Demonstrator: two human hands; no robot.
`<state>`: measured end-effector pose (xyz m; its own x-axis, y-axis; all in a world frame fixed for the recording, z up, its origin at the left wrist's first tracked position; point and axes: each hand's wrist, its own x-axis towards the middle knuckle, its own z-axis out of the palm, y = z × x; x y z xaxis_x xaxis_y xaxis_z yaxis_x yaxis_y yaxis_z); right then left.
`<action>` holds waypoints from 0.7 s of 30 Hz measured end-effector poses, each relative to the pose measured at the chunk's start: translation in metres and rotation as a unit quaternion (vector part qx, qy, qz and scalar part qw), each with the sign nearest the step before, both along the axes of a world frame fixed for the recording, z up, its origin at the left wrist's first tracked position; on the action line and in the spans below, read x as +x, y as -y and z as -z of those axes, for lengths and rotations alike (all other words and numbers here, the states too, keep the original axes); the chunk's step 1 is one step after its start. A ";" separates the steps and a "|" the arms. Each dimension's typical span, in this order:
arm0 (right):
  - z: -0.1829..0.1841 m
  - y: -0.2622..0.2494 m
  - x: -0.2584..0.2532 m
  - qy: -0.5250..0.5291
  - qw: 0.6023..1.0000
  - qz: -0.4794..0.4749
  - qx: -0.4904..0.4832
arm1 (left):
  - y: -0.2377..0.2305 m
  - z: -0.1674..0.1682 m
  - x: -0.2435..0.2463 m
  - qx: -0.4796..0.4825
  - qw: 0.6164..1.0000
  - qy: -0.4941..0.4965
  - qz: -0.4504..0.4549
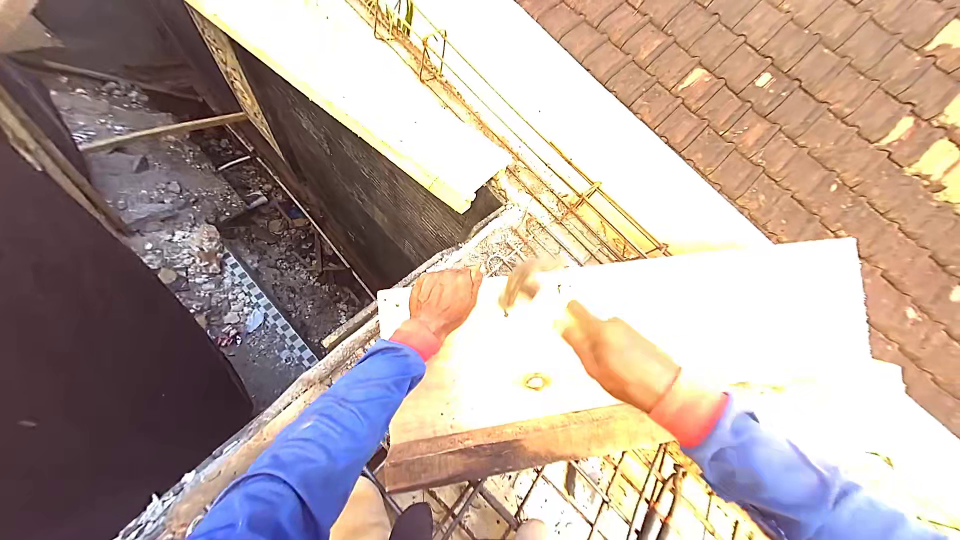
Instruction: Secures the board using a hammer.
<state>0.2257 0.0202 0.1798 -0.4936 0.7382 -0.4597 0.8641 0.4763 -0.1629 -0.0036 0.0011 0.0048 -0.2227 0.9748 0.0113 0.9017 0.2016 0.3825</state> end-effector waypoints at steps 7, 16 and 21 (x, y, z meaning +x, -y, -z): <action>0.021 0.021 0.043 -0.104 0.951 -0.239 0.165 | 0.002 0.001 0.000 0.002 1.000 0.003 0.001; 0.048 -0.002 0.047 -0.001 0.943 -0.213 0.257 | 0.004 -0.002 0.002 0.012 1.000 -0.006 0.002; 0.032 0.011 0.053 -0.038 0.883 -0.402 0.240 | -0.002 0.003 0.002 -0.019 1.000 -0.013 -0.002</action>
